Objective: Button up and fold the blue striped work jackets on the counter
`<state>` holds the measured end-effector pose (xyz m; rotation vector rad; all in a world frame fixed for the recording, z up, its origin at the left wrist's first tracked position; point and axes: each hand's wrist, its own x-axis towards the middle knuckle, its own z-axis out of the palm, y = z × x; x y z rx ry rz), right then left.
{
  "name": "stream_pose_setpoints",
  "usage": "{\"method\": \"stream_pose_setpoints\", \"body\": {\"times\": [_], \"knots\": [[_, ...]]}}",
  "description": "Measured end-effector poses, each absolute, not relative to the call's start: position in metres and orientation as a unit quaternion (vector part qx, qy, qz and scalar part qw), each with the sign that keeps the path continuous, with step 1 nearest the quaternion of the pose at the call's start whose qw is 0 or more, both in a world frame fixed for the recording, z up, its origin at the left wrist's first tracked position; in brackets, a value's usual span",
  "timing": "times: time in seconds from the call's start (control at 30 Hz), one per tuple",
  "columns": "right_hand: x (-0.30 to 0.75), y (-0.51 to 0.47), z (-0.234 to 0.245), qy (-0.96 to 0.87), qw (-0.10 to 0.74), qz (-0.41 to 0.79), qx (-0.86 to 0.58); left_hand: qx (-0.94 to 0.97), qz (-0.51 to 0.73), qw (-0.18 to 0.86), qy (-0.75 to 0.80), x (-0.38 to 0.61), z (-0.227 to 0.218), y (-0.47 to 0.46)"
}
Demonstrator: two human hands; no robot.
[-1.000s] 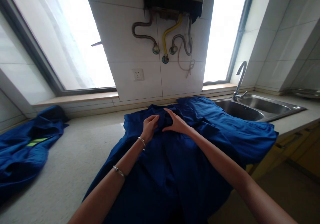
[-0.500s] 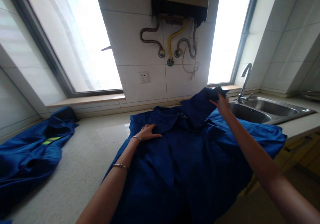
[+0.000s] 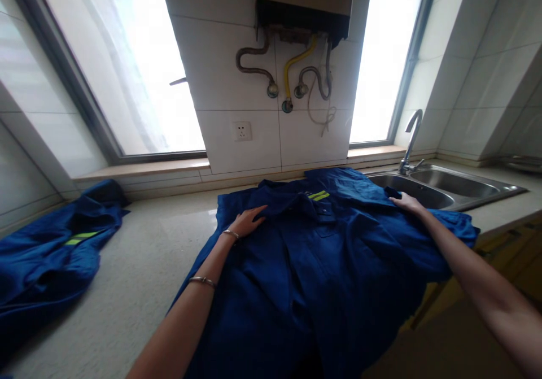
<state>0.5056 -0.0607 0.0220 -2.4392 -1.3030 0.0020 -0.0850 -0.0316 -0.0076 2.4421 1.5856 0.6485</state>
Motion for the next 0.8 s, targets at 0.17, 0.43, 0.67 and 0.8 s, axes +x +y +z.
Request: {"method": "stream_pose_setpoints", "body": {"times": [0.17,0.43,0.67,0.8], "knots": [[0.451,-0.056,0.054,-0.523,0.072,-0.014,-0.849,0.785,0.275,-0.043,0.553,-0.089,-0.003,-0.030],[0.305,-0.043,0.057,-0.797,0.090,0.022,-0.597,0.680,0.327,-0.126,0.644,-0.107,-0.007,-0.029],[0.270,-0.009,0.023,-0.820,0.078,0.082,-0.561,0.622,0.362,-0.105,0.686,-0.115,-0.010,-0.029],[0.270,0.000,0.022,-0.806,0.232,0.126,-0.529,0.577,0.484,-0.120,0.647,-0.104,-0.003,-0.036]]}}
